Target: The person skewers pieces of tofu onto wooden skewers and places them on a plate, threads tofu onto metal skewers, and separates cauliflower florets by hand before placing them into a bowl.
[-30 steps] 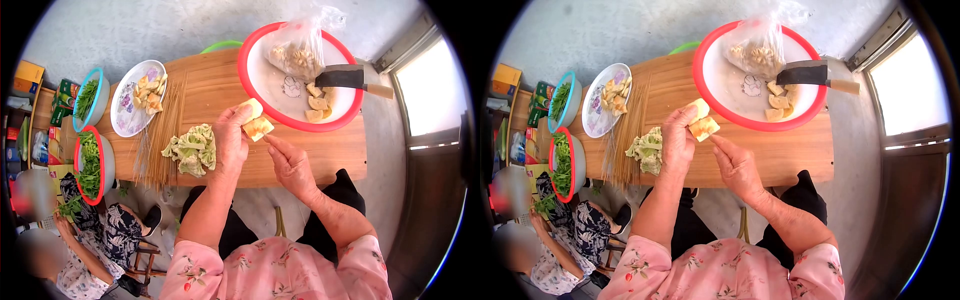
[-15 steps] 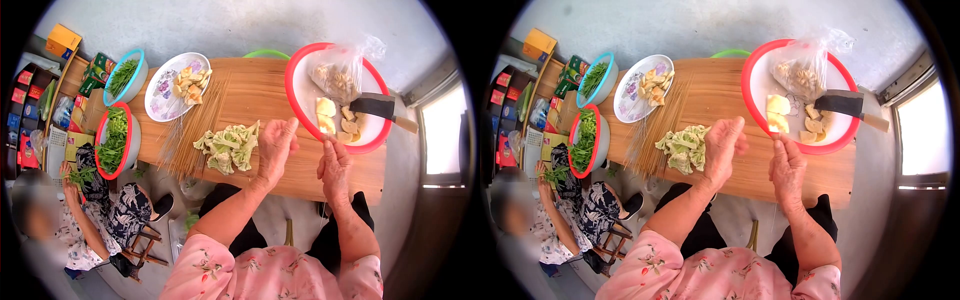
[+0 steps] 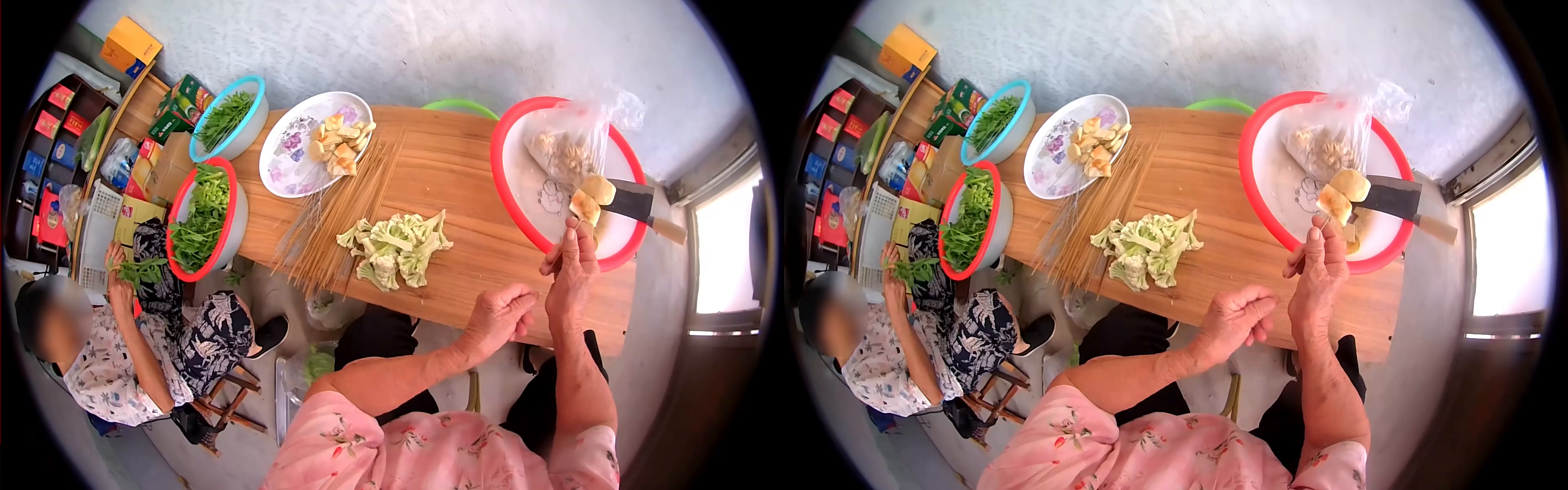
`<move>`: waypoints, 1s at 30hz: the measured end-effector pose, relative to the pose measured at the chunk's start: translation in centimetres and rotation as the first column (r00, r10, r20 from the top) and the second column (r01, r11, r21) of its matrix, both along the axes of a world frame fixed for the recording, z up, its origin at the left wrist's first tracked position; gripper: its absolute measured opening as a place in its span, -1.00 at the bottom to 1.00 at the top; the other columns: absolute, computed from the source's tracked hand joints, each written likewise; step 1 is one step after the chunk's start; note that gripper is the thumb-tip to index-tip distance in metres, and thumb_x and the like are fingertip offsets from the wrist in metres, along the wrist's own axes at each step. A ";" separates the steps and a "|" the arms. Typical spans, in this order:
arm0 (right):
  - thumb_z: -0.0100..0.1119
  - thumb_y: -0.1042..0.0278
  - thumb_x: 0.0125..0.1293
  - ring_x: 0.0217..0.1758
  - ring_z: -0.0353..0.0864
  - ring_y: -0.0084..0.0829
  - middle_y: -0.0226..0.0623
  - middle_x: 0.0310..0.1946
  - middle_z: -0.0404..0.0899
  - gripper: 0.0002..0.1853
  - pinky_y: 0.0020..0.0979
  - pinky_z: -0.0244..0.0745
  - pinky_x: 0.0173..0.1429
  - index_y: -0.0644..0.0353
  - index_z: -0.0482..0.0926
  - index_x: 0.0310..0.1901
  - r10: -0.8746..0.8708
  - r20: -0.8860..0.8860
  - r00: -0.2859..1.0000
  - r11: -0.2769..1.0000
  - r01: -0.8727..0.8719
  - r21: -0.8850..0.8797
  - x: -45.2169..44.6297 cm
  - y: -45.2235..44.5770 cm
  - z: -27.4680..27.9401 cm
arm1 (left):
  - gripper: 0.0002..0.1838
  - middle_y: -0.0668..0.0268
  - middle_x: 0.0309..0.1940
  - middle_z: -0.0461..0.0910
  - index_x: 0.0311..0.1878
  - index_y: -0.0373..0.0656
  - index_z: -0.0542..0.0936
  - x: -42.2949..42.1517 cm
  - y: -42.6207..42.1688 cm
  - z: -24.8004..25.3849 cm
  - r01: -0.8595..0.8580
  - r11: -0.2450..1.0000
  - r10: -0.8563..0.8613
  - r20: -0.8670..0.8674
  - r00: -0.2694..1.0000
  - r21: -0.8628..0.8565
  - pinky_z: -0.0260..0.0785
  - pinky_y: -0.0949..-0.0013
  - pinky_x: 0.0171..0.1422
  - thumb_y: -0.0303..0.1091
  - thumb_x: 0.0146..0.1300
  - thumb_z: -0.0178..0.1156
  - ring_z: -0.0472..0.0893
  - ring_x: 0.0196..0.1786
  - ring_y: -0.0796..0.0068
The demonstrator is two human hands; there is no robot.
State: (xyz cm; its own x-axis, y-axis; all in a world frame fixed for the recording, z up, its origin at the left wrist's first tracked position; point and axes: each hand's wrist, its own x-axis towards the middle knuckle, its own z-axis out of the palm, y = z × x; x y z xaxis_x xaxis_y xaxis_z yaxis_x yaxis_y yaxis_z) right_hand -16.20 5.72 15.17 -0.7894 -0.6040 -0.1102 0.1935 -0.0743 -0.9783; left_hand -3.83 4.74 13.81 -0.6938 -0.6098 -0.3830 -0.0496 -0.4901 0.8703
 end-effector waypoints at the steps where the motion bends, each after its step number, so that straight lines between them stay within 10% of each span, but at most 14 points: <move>1: 0.06 0.18 0.33 -0.64 0.29 -0.65 -0.46 -0.65 0.36 -0.62 -0.62 0.22 -0.55 0.27 0.42 0.05 0.044 -0.024 0.999 0.998 -0.044 -0.034 0.0 0.0 -0.3 | -0.86 0.42 -0.61 0.47 -0.24 -0.19 0.57 0.2 -0.2 -0.2 -0.104 0.995 0.104 -0.014 0.994 0.003 0.20 0.65 -0.62 -0.34 0.27 0.11 0.40 -0.64 0.72; 12: 0.04 0.26 0.34 -0.60 0.35 -0.63 -0.44 -0.60 0.40 -0.67 -0.61 0.31 -0.51 0.31 0.44 0.02 0.126 -0.022 0.992 0.992 -0.125 0.029 0.5 0.7 -1.0 | -0.87 0.35 -0.66 0.48 -0.26 -0.28 0.59 7.6 -17.2 3.9 -0.670 0.657 0.726 0.051 0.686 -0.345 0.16 0.63 -0.68 -0.43 0.20 0.13 0.34 -0.69 0.71; 17: 0.03 0.33 0.34 -0.61 0.36 -0.63 -0.43 -0.60 0.41 -0.73 -0.62 0.33 -0.53 0.32 0.49 -0.04 0.162 -0.006 0.987 0.986 -0.162 0.031 1.1 0.6 -1.3 | -0.87 0.23 -0.64 0.53 -0.41 -0.32 0.59 13.6 -25.5 -1.6 -0.684 0.484 0.846 0.095 0.524 -0.546 0.25 0.48 -0.65 -0.46 0.10 0.12 0.42 -0.68 0.56; 22: 0.03 0.34 0.34 -0.61 0.37 -0.63 -0.43 -0.59 0.42 -0.75 -0.62 0.33 -0.53 0.30 0.50 -0.05 0.197 0.023 0.980 0.980 -0.198 0.035 1.2 0.4 -1.8 | -0.81 0.09 -0.65 0.54 -0.56 -0.35 0.57 17.6 -28.6 -8.4 -0.260 0.330 0.911 0.234 0.341 -0.907 0.33 0.24 -0.51 -0.41 0.01 0.08 0.50 -0.67 0.28; 30: 0.03 0.33 0.34 -0.60 0.36 -0.63 -0.44 -0.59 0.41 -0.75 -0.61 0.33 -0.52 0.30 0.51 -0.07 0.232 0.027 0.972 0.971 -0.233 0.060 1.6 0.6 -1.3 | -0.83 0.18 -0.62 0.56 -0.42 -0.35 0.58 18.4 -25.8 -8.4 -0.514 0.525 0.837 0.302 0.457 -0.679 0.34 0.34 -0.54 -0.40 0.08 0.15 0.53 -0.64 0.39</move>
